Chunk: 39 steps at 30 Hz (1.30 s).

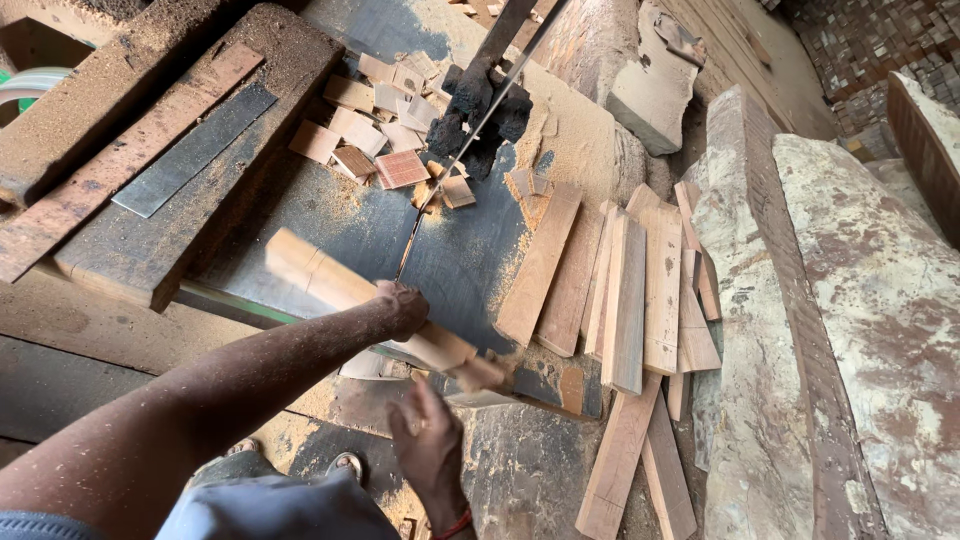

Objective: The person feeds wood pieces through a band saw to cut them into smaller strips.

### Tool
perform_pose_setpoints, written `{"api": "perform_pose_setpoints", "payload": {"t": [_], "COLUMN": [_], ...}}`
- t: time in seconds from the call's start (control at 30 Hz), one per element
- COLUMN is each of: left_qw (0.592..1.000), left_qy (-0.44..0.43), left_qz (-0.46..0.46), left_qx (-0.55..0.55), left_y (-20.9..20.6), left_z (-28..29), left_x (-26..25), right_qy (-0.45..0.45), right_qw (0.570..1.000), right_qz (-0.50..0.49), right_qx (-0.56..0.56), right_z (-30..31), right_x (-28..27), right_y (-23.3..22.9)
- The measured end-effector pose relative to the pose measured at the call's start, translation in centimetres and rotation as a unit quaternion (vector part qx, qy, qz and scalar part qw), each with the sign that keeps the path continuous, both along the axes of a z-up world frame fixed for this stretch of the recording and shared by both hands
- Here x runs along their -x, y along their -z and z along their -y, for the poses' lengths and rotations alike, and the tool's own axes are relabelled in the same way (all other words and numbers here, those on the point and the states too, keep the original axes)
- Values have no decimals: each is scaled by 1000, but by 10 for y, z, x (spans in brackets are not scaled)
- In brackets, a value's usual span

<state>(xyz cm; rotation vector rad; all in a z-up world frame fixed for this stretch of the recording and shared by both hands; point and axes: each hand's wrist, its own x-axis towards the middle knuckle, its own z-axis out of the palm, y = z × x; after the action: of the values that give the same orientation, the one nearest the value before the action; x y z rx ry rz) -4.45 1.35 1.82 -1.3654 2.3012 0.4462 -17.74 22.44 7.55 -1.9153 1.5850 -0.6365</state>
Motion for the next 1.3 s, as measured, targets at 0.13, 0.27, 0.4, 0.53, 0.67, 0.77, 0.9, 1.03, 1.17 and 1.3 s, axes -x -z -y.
{"api": "perform_pose_setpoints", "payload": {"t": [0.13,0.27,0.4,0.53,0.67,0.77,0.9,1.03,1.17,1.3], "left_qw": [991,980,968,968,959,826,733,881,784,777], "left_qy": [129,198,240,239,76,-228,-429,-272,-395,-423], "left_qz": [14,-3,-35,-55,-262,-513,-525,-383,-478,-467], "left_qx": [15,25,63,46,81,44,-60,60,37,6], "left_y": [-20,-26,-29,-33,-14,12,35,55,53,29], "left_z": [-18,-25,-27,-26,-24,-19,-8,11,22,25], "left_x": [-14,-33,-51,-60,-72,-80,-56,-37,-40,-43], "right_qy": [88,126,129,54,29,32,30,48,54,34], "right_qw": [993,984,886,795,804,818,830,827,841,847], "right_qz": [-71,-23,225,382,367,384,361,362,339,350], "right_qx": [32,-127,-384,-467,-466,-427,-423,-427,-418,-398], "right_z": [5,10,-1,-11,-6,-8,1,17,32,40], "right_x": [35,36,3,-30,-37,-38,-43,-51,-58,-56], "right_y": [6,27,55,89,110,114,107,97,102,108]}}
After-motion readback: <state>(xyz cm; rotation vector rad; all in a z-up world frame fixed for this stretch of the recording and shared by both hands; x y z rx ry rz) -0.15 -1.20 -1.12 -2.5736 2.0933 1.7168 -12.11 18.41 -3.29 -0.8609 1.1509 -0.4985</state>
